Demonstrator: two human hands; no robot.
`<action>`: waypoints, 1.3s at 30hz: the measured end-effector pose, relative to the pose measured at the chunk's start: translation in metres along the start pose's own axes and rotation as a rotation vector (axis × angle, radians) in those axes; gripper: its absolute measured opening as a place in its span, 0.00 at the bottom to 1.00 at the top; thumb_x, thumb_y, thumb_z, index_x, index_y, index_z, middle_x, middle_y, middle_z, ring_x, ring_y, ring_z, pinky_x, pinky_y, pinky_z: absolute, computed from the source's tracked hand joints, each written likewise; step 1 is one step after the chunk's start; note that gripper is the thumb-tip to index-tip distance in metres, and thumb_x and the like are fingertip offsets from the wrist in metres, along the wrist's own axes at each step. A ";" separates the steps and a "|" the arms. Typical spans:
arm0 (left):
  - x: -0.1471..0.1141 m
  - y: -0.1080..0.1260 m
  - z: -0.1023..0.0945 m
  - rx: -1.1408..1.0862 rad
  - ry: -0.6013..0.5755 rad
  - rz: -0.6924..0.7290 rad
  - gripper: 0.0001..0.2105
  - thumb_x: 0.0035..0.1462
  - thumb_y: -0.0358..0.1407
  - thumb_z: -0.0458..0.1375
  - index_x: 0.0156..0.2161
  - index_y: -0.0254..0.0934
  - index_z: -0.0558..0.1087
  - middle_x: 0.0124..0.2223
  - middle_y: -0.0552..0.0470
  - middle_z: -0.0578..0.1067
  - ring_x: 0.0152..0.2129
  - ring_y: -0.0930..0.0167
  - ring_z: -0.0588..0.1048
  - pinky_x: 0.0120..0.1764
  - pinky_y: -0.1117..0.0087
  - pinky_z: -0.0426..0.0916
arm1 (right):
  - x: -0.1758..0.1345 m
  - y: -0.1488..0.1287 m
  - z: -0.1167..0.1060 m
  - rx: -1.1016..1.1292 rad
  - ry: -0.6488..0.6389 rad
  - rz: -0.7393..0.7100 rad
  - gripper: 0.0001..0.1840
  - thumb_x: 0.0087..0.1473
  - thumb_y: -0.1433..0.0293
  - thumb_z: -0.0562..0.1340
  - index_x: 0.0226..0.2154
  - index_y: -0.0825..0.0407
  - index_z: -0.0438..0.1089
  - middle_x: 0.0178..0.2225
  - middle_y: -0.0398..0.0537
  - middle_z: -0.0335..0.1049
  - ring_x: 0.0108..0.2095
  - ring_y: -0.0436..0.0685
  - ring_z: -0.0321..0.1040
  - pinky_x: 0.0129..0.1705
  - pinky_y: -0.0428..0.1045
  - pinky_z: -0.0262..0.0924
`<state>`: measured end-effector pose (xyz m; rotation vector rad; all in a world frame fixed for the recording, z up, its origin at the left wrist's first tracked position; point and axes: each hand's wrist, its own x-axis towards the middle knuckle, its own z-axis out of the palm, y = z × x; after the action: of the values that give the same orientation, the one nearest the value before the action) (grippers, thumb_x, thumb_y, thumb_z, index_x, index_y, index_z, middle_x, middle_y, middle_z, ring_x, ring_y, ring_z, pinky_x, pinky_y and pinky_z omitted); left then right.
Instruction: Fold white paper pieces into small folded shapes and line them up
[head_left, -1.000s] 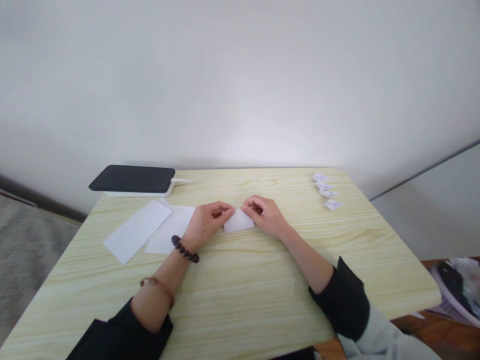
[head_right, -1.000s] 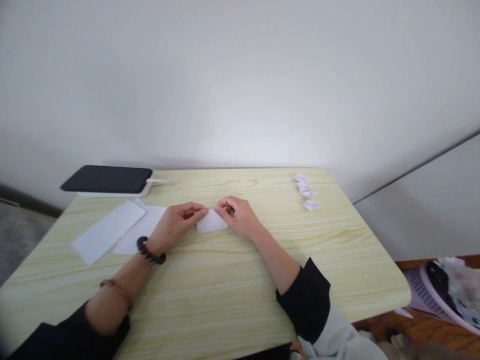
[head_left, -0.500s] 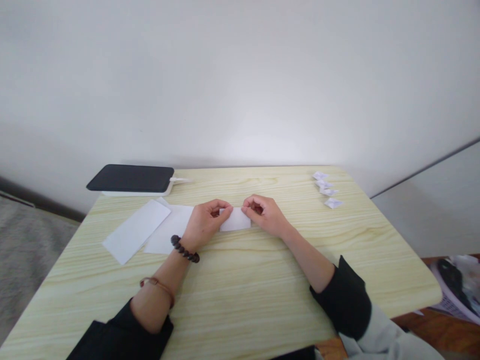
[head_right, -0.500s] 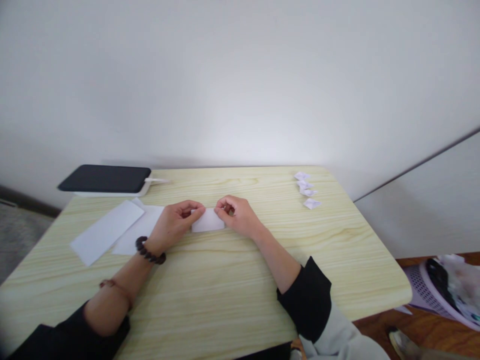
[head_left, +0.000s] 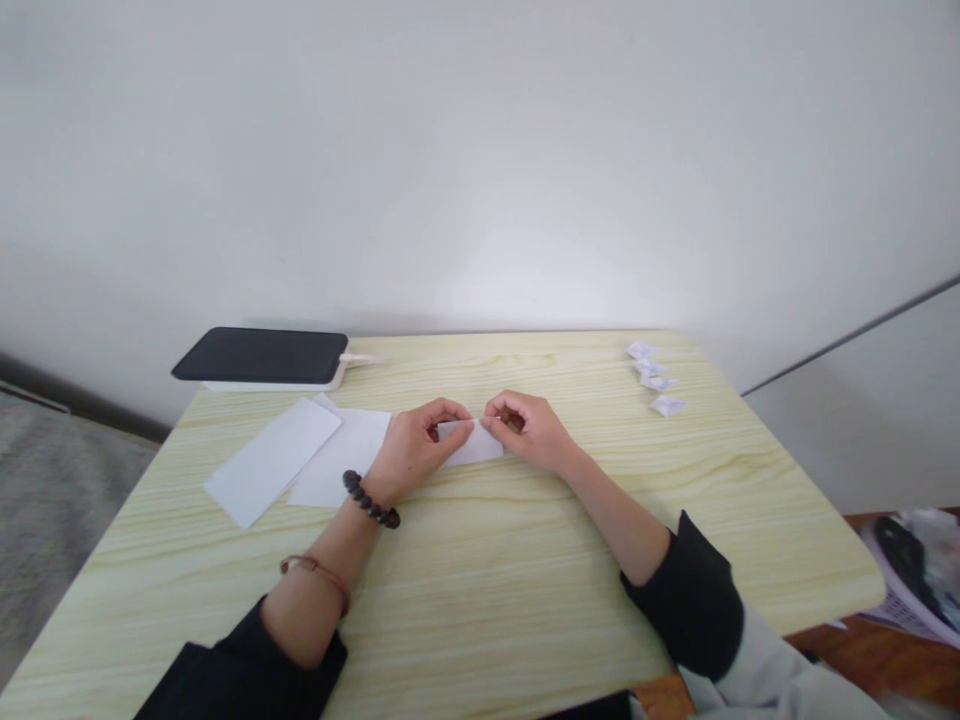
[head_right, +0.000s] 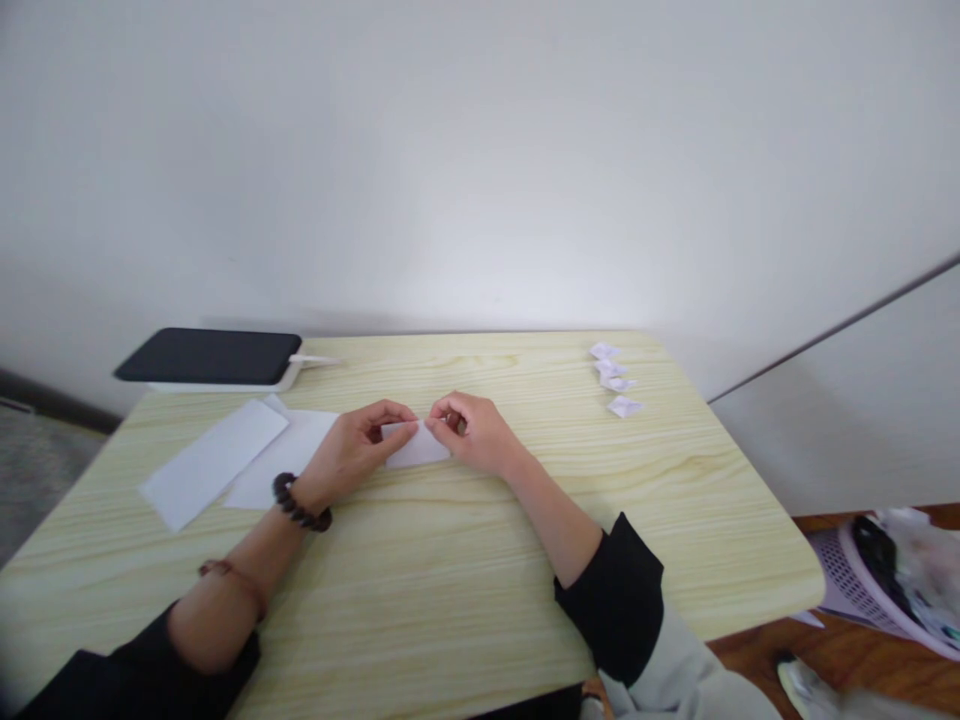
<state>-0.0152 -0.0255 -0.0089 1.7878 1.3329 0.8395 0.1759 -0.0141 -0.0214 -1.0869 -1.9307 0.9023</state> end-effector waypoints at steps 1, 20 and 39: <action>0.000 0.000 0.000 0.028 -0.004 0.015 0.13 0.53 0.45 0.56 0.34 0.36 0.74 0.31 0.52 0.77 0.18 0.76 0.65 0.23 0.75 0.59 | 0.000 -0.001 0.000 -0.019 0.001 -0.013 0.07 0.53 0.66 0.60 0.28 0.53 0.67 0.22 0.39 0.63 0.21 0.45 0.54 0.24 0.43 0.50; 0.002 0.000 -0.008 -0.173 0.097 -0.108 0.14 0.50 0.45 0.58 0.30 0.34 0.71 0.28 0.52 0.75 0.23 0.73 0.70 0.25 0.76 0.62 | 0.003 0.007 -0.006 0.221 0.122 0.108 0.14 0.53 0.58 0.60 0.27 0.52 0.63 0.18 0.38 0.58 0.19 0.47 0.54 0.22 0.44 0.50; 0.000 0.004 -0.005 -0.201 0.047 -0.119 0.13 0.50 0.44 0.59 0.30 0.34 0.72 0.25 0.53 0.75 0.20 0.74 0.72 0.26 0.75 0.66 | 0.004 0.003 -0.005 0.010 0.132 0.017 0.12 0.56 0.61 0.58 0.28 0.53 0.67 0.24 0.42 0.65 0.23 0.48 0.57 0.25 0.45 0.52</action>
<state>-0.0176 -0.0255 -0.0027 1.5272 1.3220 0.9207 0.1799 -0.0087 -0.0206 -1.1307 -1.8091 0.8273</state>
